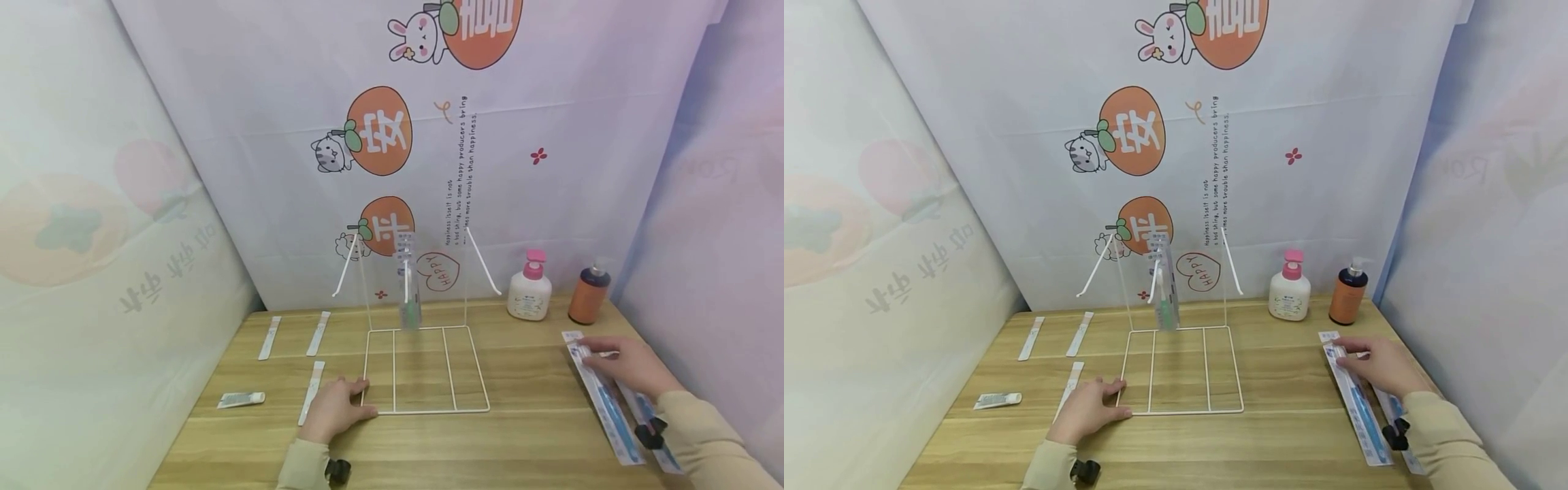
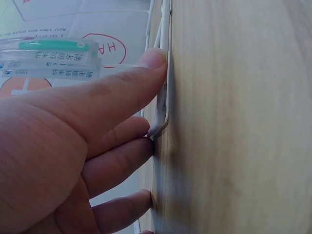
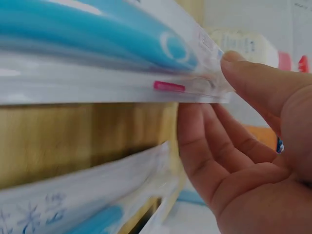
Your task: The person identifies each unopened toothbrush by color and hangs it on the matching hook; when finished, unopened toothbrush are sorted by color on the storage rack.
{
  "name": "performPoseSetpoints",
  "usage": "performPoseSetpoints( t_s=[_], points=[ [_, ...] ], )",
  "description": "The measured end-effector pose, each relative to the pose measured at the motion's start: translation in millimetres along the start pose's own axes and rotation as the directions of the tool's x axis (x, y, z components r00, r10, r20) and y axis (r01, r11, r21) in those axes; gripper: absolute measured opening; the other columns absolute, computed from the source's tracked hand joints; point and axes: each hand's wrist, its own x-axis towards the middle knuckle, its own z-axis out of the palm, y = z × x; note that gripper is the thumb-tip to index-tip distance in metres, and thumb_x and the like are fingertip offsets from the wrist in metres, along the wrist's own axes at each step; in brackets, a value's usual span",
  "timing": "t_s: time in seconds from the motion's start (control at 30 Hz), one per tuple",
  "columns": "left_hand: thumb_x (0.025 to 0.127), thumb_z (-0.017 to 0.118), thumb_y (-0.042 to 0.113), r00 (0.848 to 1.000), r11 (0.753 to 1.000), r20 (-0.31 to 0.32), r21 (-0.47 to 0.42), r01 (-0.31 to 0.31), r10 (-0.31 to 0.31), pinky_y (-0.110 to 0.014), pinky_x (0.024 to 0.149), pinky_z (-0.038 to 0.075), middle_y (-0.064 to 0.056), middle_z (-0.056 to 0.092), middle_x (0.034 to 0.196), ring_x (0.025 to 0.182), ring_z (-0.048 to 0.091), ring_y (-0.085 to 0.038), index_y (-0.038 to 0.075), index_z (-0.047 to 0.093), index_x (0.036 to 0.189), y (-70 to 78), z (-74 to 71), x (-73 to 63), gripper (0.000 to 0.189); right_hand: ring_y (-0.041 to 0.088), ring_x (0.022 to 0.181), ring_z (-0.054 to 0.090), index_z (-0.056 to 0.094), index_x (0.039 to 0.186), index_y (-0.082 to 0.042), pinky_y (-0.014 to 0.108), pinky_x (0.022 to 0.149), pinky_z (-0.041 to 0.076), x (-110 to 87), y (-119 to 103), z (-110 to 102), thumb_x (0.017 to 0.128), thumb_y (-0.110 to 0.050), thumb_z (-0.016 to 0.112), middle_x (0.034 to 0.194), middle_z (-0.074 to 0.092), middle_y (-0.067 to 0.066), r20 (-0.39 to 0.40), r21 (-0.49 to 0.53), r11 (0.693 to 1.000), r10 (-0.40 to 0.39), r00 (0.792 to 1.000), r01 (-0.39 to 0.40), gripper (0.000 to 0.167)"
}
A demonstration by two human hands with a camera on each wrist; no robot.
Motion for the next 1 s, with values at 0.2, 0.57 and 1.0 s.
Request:
performPoseSetpoints(
  t_s=[0.2, 0.57, 1.0],
  points=[
    [0.082, 0.093, 0.047, 1.000, 1.000, -0.001, 0.007, -0.005, 0.005, -0.066, 0.098, 0.055, -0.016, 0.074, 0.132, 0.129, 0.062, -0.057, 0.009, 0.078, 0.132, 0.3, -0.5, -0.4, 0.065, 0.041, 0.106, 0.075, 0.070, 0.143, -0.008, 0.050, 0.078, 0.061, -5.0, -45, -8, 0.101, -0.039, 0.079, 0.131, 0.072, 0.027, -0.101, -0.002, 0.995, -0.100, 0.990, 0.100, 0.053],
    [0.082, 0.093, 0.048, 1.000, 1.000, -0.006, 0.017, -0.014, 0.014, -0.065, 0.097, 0.056, -0.016, 0.075, 0.131, 0.128, 0.062, -0.057, 0.009, 0.078, 0.132, 1.7, -0.5, -1.5, 0.065, 0.005, 0.085, 0.075, 0.079, 0.129, -0.010, 0.015, 0.071, 0.058, -27.7, -155, -14, 0.089, -0.011, 0.090, 0.103, 0.081, 0.010, -0.403, 0.056, 0.926, -0.320, 0.857, 0.372, 0.042],
    [0.081, 0.092, 0.050, 1.000, 1.000, 0.012, 0.002, 0.015, -0.015, -0.069, 0.100, 0.053, -0.018, 0.074, 0.133, 0.128, 0.063, -0.057, 0.010, 0.078, 0.133, -2.9, 3.9, 0.2, 0.067, 0.008, 0.089, 0.076, 0.078, 0.131, -0.012, 0.023, 0.074, 0.063, -62.8, -235, -21, 0.083, 0.012, 0.087, 0.115, 0.076, 0.001, -0.467, 0.197, 0.791, -0.443, 0.765, 0.579, 0.054]
  ],
)
